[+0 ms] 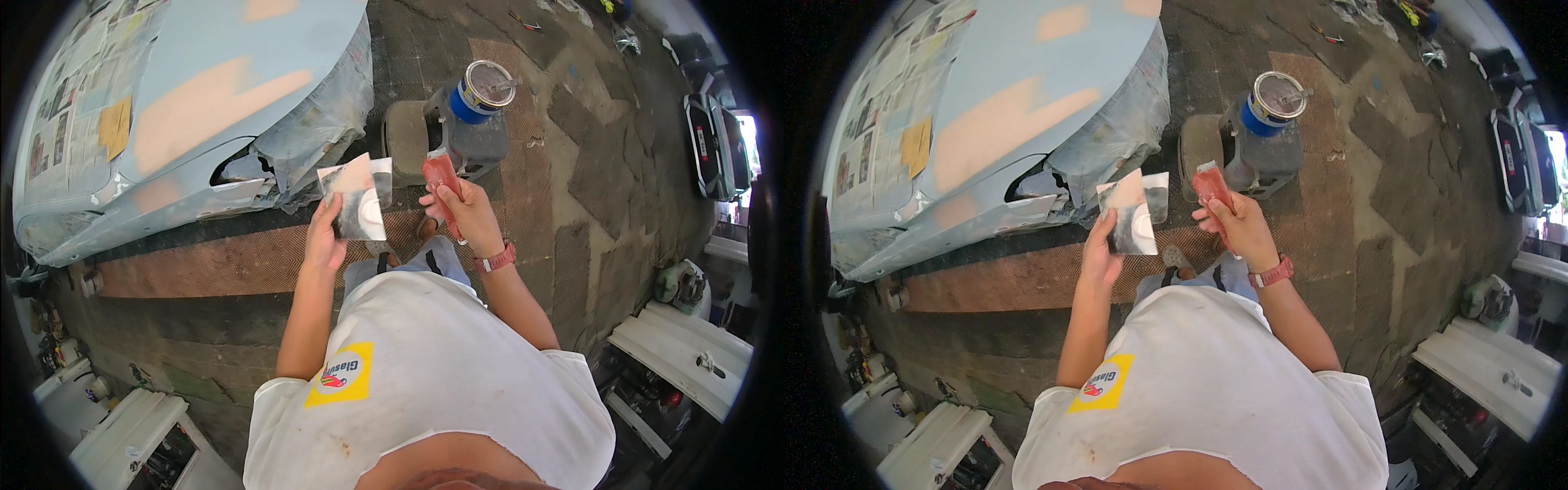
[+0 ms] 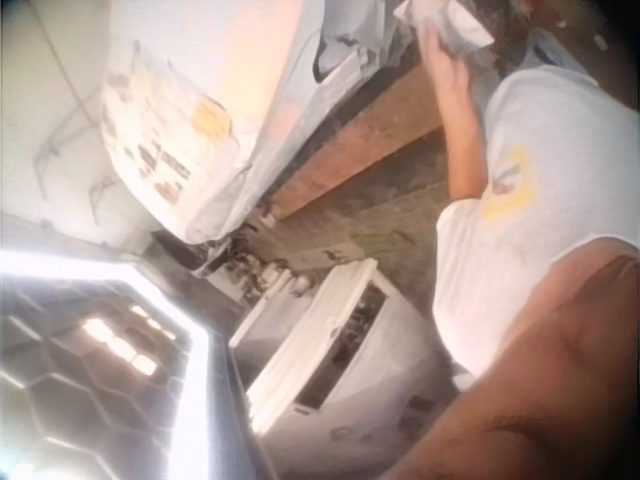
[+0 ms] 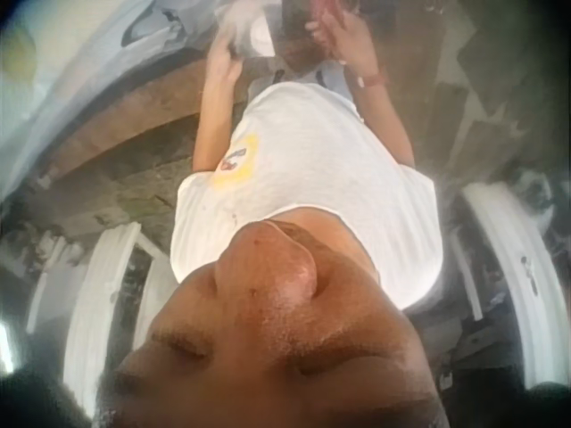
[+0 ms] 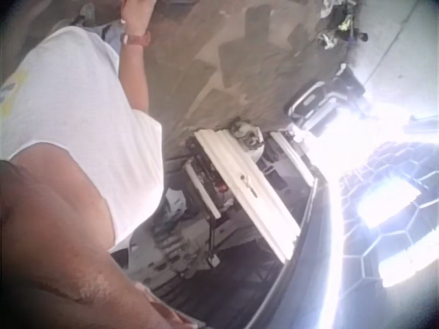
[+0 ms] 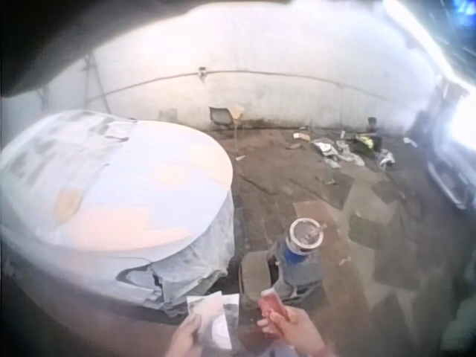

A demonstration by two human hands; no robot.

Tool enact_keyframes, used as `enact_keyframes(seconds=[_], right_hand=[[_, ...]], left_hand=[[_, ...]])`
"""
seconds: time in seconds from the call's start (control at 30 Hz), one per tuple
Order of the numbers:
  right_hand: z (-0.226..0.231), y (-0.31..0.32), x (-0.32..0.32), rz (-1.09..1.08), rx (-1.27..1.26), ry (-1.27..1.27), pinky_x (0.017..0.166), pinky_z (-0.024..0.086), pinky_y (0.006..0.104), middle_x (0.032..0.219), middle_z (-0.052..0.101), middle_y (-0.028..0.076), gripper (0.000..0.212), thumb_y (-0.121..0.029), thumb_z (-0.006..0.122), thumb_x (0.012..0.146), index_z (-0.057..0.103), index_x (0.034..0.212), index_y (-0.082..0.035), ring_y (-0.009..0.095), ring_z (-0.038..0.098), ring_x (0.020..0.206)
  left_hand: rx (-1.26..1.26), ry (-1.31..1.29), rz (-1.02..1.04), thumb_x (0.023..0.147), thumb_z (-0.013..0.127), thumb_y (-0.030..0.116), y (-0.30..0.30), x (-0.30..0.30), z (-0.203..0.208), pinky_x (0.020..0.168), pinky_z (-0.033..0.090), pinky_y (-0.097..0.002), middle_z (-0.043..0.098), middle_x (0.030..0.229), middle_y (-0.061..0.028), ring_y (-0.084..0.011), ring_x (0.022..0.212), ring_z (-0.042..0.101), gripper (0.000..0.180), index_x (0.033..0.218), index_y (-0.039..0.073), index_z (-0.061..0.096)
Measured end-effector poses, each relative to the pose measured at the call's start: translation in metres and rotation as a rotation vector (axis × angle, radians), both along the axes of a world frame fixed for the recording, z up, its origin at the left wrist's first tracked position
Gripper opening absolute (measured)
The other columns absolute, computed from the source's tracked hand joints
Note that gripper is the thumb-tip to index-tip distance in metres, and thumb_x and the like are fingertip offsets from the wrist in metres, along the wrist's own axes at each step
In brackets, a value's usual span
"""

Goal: The person prepares a sanding block by applying a substance from a tube, then sands the front bumper area of a light-colored car. The person works on the bumper near the wheel arch, using hand motions to smooth the surface.

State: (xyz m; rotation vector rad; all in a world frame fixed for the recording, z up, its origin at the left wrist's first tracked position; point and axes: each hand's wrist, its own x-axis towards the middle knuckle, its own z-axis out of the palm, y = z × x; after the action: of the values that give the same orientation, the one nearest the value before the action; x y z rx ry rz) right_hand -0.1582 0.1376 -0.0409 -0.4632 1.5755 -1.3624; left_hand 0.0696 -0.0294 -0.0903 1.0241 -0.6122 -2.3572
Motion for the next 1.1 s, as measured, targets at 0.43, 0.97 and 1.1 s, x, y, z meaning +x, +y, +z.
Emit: enact_keyframes(seconds=[0.43, 0.97, 1.1], right_hand=[[0.033, -0.005, 0.012, 0.062, -0.026, 0.161, 0.063, 0.049, 0.0234, 0.096, 0.075, 0.004, 0.029, -0.021, 0.055, 0.112, 0.066, 0.127, 0.0, 0.006, 0.059, 0.069], [0.051, -0.004, 0.016, 0.096, 0.129, 0.607, 0.06, 0.046, 0.0321, 0.073, 0.066, 0.002, 0.023, -0.023, 0.063, 0.107, 0.073, 0.118, -0.006, 0.012, 0.054, 0.062], [0.072, -0.01, 0.024, 0.106, 0.206, 0.695, 0.063, 0.048, 0.0357, 0.071, 0.067, 0.006, 0.022, -0.024, 0.065, 0.105, 0.075, 0.116, -0.008, 0.018, 0.06, 0.062]], left_hand=[[-0.205, 0.053, -0.163, 0.108, 0.063, 0.027, 0.012, -0.028, 0.029, 0.107, 0.05, -0.0354, 0.067, 0.136, -0.0059, -0.0156, 0.123, 0.063, 0.041, 0.143, 0.006, 0.058], [-0.31, 0.082, -0.201, 0.109, 0.063, 0.028, 0.016, -0.036, 0.039, 0.103, 0.049, -0.0297, 0.071, 0.129, -0.0045, -0.0103, 0.114, 0.064, 0.038, 0.139, 0.003, 0.062], [-0.35, 0.098, -0.209, 0.11, 0.062, 0.026, 0.017, -0.037, 0.037, 0.102, 0.048, -0.0295, 0.07, 0.128, -0.0054, -0.0105, 0.113, 0.064, 0.038, 0.139, 0.002, 0.061]])
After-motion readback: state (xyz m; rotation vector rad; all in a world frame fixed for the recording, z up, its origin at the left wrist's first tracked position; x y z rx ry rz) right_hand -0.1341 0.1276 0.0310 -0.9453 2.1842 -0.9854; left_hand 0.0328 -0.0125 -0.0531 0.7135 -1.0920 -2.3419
